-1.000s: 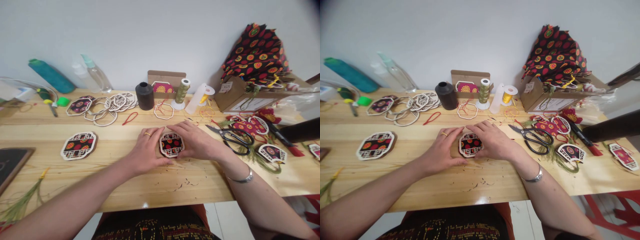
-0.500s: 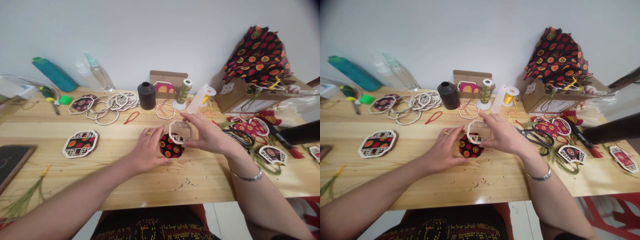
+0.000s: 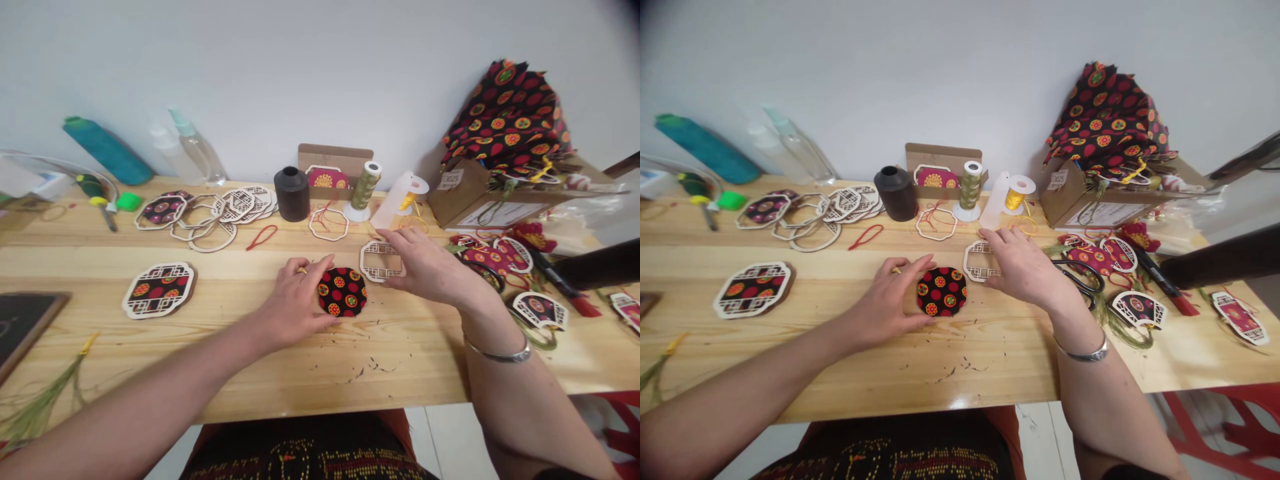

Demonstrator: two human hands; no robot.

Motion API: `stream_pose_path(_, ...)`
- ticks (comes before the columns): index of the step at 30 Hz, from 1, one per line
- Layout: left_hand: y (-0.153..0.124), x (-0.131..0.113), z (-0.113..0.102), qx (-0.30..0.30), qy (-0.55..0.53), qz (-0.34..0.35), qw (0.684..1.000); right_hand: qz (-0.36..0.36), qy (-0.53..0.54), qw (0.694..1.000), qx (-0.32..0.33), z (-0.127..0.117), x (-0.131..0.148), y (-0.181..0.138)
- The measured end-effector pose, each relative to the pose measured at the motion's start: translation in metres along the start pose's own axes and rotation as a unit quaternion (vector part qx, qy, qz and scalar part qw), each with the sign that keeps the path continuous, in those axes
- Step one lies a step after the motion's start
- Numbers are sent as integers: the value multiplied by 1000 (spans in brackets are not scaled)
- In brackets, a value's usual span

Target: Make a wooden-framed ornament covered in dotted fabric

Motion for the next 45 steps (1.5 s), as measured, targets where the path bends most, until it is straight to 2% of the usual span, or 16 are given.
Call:
stream_pose_path(5,0,0,-1,-3,-4,5,1000,-5,14,1000,19,3,4,3)
stream_pose_path(12,-1,7,-7,-46,-24,8,999,-29,81,996,-26,12,13,7)
stream_pose_path(16,-1,8,-8,-33,2,37,999,-36,118,991,-43,14,16,9)
stream_pose_path(19,-1,7,-7,-8,39,57,998,33,166,980,-103,11,7,13)
stream_pose_path(22,-2,7,-8,9,65,54,996,134,198,949,-207,9,-11,17)
stream_pose_path(25,-1,9,-9,9,58,51,997,161,183,923,-299,13,-26,22)
stream_pose_path(27,0,11,-11,0,41,59,997,160,164,918,-324,19,-32,26)
stream_pose_path(31,1,17,-15,-7,21,80,997,194,167,913,-318,27,-42,37)
stream_pose_path(35,-1,19,-18,-4,11,86,996,202,170,910,-320,24,-46,48)
stream_pose_path(45,3,4,-26,39,-17,75,996,244,211,895,-309,21,-43,64)
Point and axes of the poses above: each hand's wrist, its own y-axis towards the middle knuckle, its own z-axis out of the palm, x = y × z, the point moved 3 cm from there along y, towards the middle knuckle, and after that the axes turned 2 degrees about -z, right-handed, at the moved point
